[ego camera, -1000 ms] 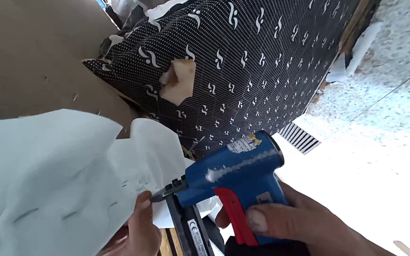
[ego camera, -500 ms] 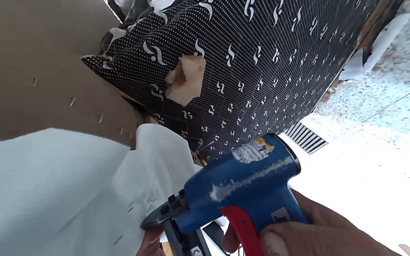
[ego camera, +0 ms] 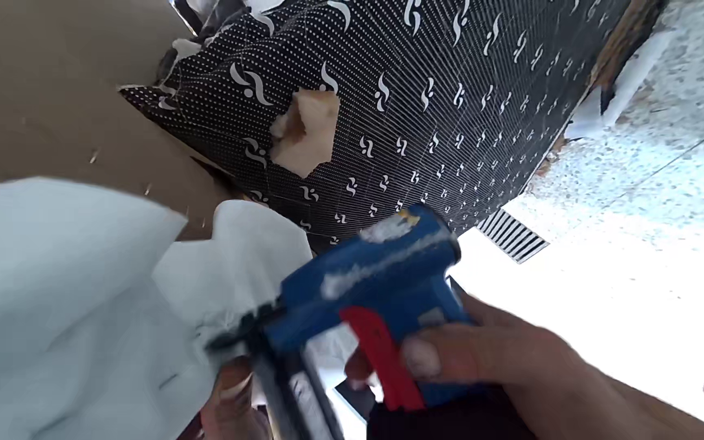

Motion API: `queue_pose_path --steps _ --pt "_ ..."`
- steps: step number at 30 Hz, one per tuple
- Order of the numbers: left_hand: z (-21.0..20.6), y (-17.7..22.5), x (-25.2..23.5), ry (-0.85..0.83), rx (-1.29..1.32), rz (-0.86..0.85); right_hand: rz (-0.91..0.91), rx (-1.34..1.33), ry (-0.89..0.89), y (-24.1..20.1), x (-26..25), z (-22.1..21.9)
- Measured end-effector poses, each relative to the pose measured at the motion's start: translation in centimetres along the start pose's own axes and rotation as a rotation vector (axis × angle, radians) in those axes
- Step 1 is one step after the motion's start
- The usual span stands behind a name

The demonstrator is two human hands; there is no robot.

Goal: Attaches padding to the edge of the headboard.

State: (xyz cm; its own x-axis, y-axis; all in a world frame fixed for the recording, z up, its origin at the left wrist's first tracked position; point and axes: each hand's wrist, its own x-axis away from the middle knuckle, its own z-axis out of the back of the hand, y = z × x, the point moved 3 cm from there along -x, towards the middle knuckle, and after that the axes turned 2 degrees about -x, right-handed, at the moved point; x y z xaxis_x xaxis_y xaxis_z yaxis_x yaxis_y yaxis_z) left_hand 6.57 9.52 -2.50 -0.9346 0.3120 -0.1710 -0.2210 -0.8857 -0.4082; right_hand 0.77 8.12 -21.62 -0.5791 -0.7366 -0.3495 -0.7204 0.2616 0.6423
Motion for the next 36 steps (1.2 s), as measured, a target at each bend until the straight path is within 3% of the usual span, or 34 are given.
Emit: queue_pose_path --steps 3,6,8,14,20,28,32,36 --pt "2.4 -1.9 1.2 -0.234 0.137 -0.048 0.027 -0.010 0.095 0.0 2.6 2.4" --pt "4.1 -3.4 1.7 -0.298 0.298 -0.015 0.024 0.012 0.328 -0.7 7.3 5.2" --pt "4.9 -4.2 1.7 -0.267 0.292 -0.005 0.047 0.051 0.425 -0.7 10.1 6.5" --pt "4.3 -6.6 1.5 -0.071 0.187 0.041 0.119 0.004 0.475 1.3 15.1 8.5" --pt "4.5 -5.9 0.5 -0.141 -0.049 0.094 0.124 0.062 0.382 1.9 13.9 6.9" --pt "2.2 -5.0 0.9 -0.088 -0.255 0.067 0.107 0.061 0.272 3.5 9.6 3.4" --pt "1.8 -4.7 0.8 -0.097 -0.249 0.079 0.185 0.271 0.545 1.9 12.5 2.3" --pt "1.8 -3.1 -0.3 -0.018 -0.110 0.006 0.336 0.660 0.984 -1.6 21.5 -1.4"
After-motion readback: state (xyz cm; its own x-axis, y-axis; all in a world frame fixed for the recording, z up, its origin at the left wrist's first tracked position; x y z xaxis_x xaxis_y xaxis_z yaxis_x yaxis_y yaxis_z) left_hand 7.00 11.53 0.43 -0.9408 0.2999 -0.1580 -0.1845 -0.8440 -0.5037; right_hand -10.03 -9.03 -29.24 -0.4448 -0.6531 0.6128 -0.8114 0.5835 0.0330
